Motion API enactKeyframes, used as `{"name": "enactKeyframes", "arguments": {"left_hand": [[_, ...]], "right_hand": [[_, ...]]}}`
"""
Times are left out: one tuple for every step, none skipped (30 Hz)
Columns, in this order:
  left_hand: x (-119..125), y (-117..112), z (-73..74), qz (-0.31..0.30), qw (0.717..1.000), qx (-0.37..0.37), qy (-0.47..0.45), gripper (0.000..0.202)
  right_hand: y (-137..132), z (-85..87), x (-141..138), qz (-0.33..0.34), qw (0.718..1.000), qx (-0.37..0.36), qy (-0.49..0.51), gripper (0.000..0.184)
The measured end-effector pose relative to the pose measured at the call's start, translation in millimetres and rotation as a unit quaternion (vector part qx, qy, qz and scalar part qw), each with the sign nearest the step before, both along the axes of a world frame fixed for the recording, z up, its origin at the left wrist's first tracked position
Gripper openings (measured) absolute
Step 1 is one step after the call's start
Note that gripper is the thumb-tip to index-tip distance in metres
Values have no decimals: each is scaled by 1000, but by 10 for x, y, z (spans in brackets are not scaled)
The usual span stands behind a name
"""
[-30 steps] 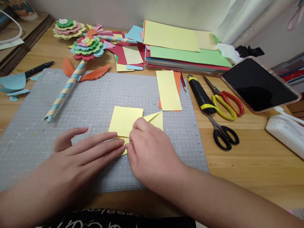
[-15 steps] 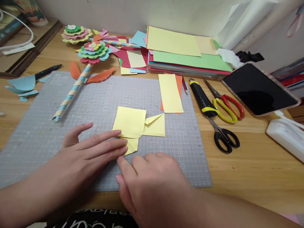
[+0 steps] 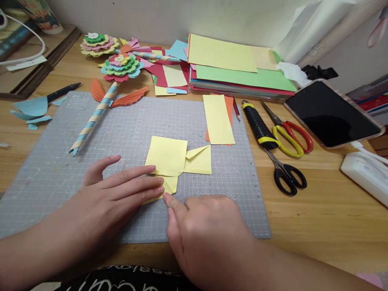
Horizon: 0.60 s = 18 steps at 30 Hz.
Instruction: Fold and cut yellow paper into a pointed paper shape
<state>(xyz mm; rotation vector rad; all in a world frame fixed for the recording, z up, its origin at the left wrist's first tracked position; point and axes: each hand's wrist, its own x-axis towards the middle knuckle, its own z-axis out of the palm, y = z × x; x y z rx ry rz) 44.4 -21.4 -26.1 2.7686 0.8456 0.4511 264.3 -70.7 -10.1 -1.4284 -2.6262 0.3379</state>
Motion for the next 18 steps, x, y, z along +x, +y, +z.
{"name": "enactKeyframes", "arguments": {"left_hand": [[1, 3, 5, -3, 1000, 5, 3, 36], [2, 6, 9, -5, 1000, 7, 6, 36], [3, 8, 11, -5, 1000, 5, 9, 36], [4, 9, 12, -4, 1000, 2, 11, 36], [4, 8, 10, -4, 1000, -2, 13, 36], [3, 6, 5, -2, 1000, -5, 10, 35], [1, 2, -1, 1, 1000, -8, 6, 35], [-1, -4, -8, 3, 1000, -10, 3, 34], [-3, -10, -15, 5, 1000, -13, 1, 33], [-5, -17, -22, 8, 1000, -18, 0, 32], [-8, -24, -28, 12, 1000, -23, -2, 31], [-10, -30, -32, 14, 999, -29, -2, 31], [-11, -35, -35, 14, 999, -34, -2, 31], [-13, -38, -37, 14, 999, -38, -5, 30], [-14, -38, -37, 15, 999, -38, -9, 30], [-14, -36, -35, 12, 999, -37, -9, 30], [-15, -31, -32, 7, 999, -34, -8, 30], [-15, -23, -27, 3, 1000, -30, -7, 30]], "right_hand": [[7, 3, 25, -5, 1000, -2, -2, 40], [14, 6, 43, -10, 1000, -6, -4, 40], [20, 9, 55, -16, 1000, -12, -5, 40], [26, 13, 61, -22, 1000, -21, -6, 40], [32, 17, 64, -29, 999, -31, -4, 40], [38, 21, 65, -37, 998, -44, 0, 40], [43, 24, 69, -42, 997, -60, 6, 40], [48, 27, 77, -48, 996, -75, 13, 40], [52, 30, 91, -55, 995, -86, 19, 40], [56, 31, 110, -62, 993, -96, 25, 41], [59, 31, 133, -71, 992, -102, 27, 42], [60, 32, 157, -78, 991, -107, 29, 42], [58, 32, 178, -83, 990, -110, 31, 42], [53, 33, 194, -83, 990, -111, 34, 42], [45, 35, 201, -81, 990, -108, 40, 41], [34, 37, 198, -76, 991, -95, 48, 39], [20, 38, 186, -70, 993, -71, 61, 38], [5, 36, 164, -60, 994, -42, 76, 38]]}}
